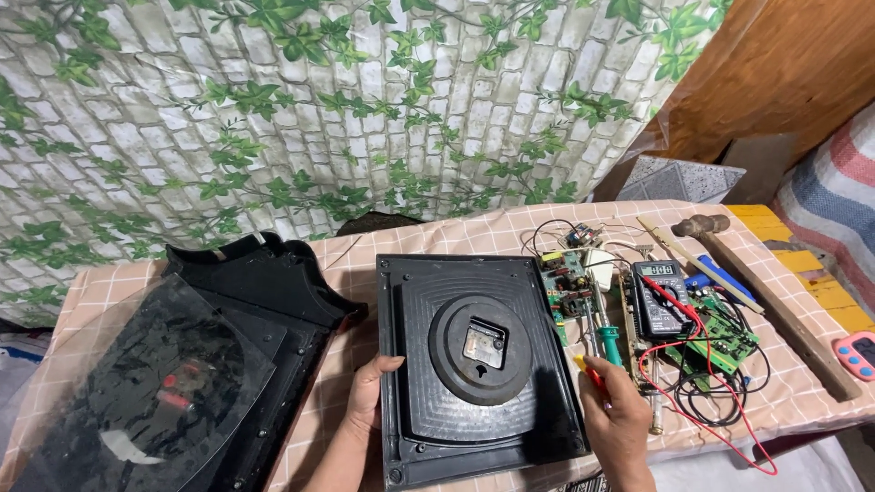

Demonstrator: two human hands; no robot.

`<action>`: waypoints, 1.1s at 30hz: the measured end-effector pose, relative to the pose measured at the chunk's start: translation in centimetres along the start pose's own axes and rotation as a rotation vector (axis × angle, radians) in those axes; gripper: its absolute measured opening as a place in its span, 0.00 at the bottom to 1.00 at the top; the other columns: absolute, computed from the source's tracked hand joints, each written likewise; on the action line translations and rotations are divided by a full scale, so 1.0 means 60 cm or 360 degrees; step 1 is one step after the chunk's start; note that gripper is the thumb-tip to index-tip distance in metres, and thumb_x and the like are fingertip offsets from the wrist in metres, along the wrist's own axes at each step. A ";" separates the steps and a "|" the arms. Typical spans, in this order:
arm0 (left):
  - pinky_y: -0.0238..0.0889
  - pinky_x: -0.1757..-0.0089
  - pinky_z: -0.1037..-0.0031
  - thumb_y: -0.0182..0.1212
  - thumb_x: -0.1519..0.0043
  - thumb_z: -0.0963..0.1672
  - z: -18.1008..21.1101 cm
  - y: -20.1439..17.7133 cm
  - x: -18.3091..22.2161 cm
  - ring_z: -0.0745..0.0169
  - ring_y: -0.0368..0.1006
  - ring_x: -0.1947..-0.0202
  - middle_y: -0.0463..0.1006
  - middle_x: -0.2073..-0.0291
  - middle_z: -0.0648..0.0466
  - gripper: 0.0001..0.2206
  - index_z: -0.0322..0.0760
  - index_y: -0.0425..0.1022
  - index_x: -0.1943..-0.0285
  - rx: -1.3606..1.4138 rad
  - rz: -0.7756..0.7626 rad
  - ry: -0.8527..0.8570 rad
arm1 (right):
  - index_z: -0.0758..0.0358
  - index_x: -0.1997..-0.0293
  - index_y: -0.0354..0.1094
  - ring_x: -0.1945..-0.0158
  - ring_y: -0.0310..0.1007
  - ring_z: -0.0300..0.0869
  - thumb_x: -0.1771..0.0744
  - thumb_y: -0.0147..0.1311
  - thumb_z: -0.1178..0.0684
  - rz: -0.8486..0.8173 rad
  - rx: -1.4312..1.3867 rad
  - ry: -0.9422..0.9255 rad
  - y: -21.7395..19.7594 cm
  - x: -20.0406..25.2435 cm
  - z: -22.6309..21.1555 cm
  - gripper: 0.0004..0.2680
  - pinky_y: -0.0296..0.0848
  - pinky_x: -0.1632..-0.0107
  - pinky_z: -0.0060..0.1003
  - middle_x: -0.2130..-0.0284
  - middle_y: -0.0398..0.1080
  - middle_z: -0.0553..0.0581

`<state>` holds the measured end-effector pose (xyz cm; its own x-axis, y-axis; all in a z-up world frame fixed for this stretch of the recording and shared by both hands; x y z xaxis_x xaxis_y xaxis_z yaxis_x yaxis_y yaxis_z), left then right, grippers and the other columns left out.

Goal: Disassembling a clock mechanism by unscrewing the plastic housing and prying components apart using a screwdriver.

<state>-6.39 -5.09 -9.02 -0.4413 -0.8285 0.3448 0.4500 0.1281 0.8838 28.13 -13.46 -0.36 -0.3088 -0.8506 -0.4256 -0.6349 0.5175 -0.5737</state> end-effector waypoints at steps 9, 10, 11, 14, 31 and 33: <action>0.73 0.58 0.50 0.57 0.47 0.42 -0.013 -0.041 -0.010 0.38 0.78 0.62 0.80 0.62 0.39 0.16 0.30 0.75 0.51 0.0094 0.0112 -0.0168 | 0.63 0.56 0.74 0.57 0.77 0.36 0.38 0.64 0.61 -0.0062 -0.0458 -0.0078 -0.069 -0.063 -0.177 0.09 0.74 0.49 0.27 0.60 0.77 0.53; 0.73 0.58 0.50 0.57 0.47 0.42 -0.017 -0.060 -0.019 0.38 0.78 0.62 0.80 0.62 0.39 0.16 0.30 0.75 0.51 0.0096 0.0113 -0.0168 | 0.63 0.56 0.74 0.57 0.77 0.36 0.38 0.64 0.61 -0.0064 -0.0457 -0.0078 -0.068 -0.062 -0.180 0.09 0.74 0.49 0.27 0.60 0.77 0.53; 0.73 0.61 0.54 0.58 0.48 0.41 -0.020 -0.079 -0.028 0.40 0.78 0.66 0.80 0.67 0.41 0.08 0.31 0.76 0.62 0.0109 0.0121 -0.0139 | 0.64 0.55 0.73 0.59 0.77 0.36 0.38 0.64 0.61 -0.0045 -0.0491 -0.0151 -0.067 -0.061 -0.184 0.10 0.76 0.50 0.26 0.61 0.78 0.54; 0.75 0.63 0.56 0.58 0.48 0.41 -0.024 -0.101 -0.035 0.40 0.79 0.67 0.81 0.69 0.39 0.06 0.28 0.77 0.69 0.0135 0.0041 -0.0164 | 0.66 0.54 0.72 0.62 0.78 0.38 0.37 0.62 0.60 -0.0038 -0.0408 -0.0424 -0.061 -0.056 -0.195 0.09 0.78 0.56 0.26 0.62 0.77 0.58; 0.75 0.61 0.53 0.58 0.48 0.40 -0.024 -0.073 -0.016 0.39 0.79 0.63 0.81 0.63 0.38 0.13 0.24 0.77 0.56 0.0059 -0.0077 -0.0168 | 0.66 0.49 0.70 0.66 0.73 0.40 0.34 0.58 0.58 -0.0214 -0.0212 -0.0566 -0.017 -0.037 -0.209 0.09 0.73 0.63 0.29 0.62 0.75 0.59; 0.75 0.59 0.53 0.57 0.49 0.40 -0.023 -0.054 -0.005 0.38 0.79 0.62 0.81 0.61 0.37 0.16 0.23 0.77 0.53 0.0074 -0.0083 -0.0190 | 0.65 0.47 0.70 0.63 0.75 0.43 0.34 0.58 0.57 -0.0225 -0.0174 -0.0544 -0.014 -0.034 -0.202 0.11 0.75 0.59 0.32 0.60 0.74 0.61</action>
<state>-6.65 -5.98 -12.42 -0.5535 -0.7644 0.3308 0.3888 0.1141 0.9142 20.72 -13.29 9.49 0.0293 -0.8233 -0.5668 -0.7316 0.3688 -0.5734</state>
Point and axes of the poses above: each hand's wrist, its own x-axis away from the middle knuckle, its own y-axis out of the palm, z = x × y, the point moved 2 cm from there along -x, towards the middle knuckle
